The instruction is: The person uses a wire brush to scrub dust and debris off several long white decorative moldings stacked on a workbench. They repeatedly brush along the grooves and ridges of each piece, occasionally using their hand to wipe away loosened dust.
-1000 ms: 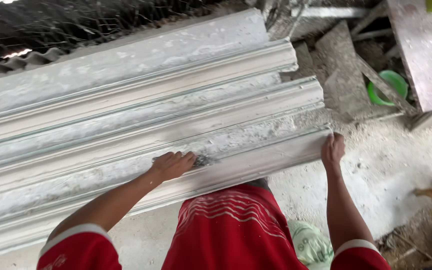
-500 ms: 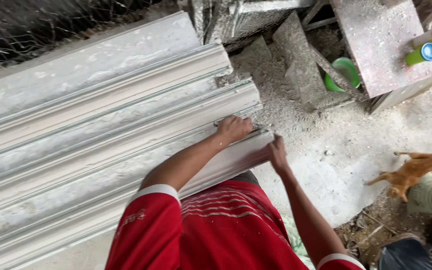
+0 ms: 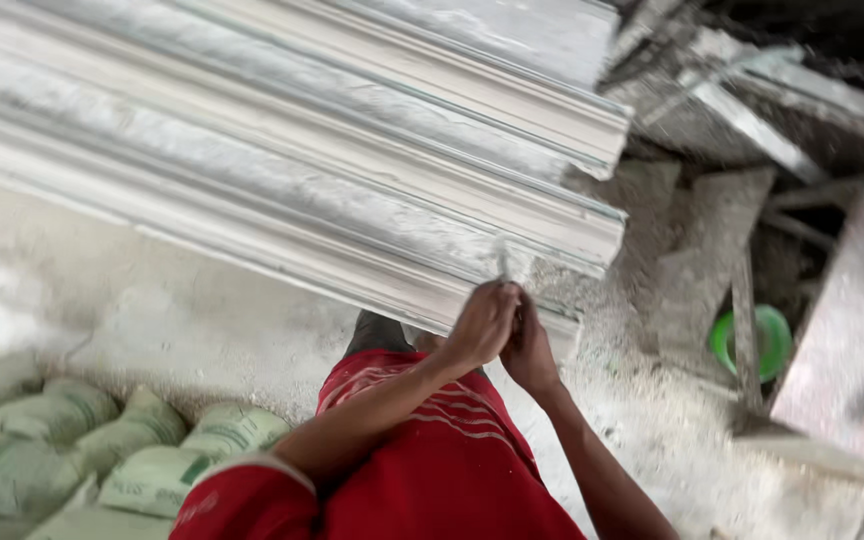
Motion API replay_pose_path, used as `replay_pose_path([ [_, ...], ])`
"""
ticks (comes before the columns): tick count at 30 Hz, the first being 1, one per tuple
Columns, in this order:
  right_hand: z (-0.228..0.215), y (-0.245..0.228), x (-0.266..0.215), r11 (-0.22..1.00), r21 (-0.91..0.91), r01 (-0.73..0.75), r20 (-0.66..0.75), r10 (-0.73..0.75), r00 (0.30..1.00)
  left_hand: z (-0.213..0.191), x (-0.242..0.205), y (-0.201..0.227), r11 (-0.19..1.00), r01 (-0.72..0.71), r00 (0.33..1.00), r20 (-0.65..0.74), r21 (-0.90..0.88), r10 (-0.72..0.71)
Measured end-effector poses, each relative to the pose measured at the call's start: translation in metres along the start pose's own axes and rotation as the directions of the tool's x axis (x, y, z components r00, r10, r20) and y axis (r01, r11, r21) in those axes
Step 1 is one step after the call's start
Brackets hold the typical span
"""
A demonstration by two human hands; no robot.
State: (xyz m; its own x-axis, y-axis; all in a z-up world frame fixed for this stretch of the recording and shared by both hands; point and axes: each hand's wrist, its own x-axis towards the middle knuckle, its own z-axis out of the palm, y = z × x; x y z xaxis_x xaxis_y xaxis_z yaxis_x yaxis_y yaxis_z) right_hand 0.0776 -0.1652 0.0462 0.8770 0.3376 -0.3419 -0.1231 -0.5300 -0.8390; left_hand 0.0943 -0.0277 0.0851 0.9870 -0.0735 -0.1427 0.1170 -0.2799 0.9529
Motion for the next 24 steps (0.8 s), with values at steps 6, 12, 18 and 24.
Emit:
replay_pose_path([
  [6, -0.009, -0.036, 0.089, 0.765, -0.624, 0.158, 0.297, 0.045, 0.954, -0.082, -0.032, -0.032, 0.630, 0.164, 0.935, -0.324, 0.759, 0.147],
  [12, -0.057, -0.094, 0.112, 0.644, -0.750, 0.150, 0.384, 0.239, 0.892, -0.029, 0.023, -0.152, 0.510, -0.113, 0.855, -0.178, 0.853, 0.487],
  [18, 0.023, -0.153, 0.136, 0.720, -0.672, 0.177, 0.431, 0.186, 0.883, -0.113, 0.033, -0.178, 0.419, -0.219, 0.856, -0.032, 0.881, 0.515],
  [24, 0.203, -0.254, 0.228, 0.767, -0.582, 0.272, 0.491, 0.065, 0.869, -0.329, 0.033, -0.271, 0.343, -0.156, 0.737, -0.122, 0.926, 0.664],
])
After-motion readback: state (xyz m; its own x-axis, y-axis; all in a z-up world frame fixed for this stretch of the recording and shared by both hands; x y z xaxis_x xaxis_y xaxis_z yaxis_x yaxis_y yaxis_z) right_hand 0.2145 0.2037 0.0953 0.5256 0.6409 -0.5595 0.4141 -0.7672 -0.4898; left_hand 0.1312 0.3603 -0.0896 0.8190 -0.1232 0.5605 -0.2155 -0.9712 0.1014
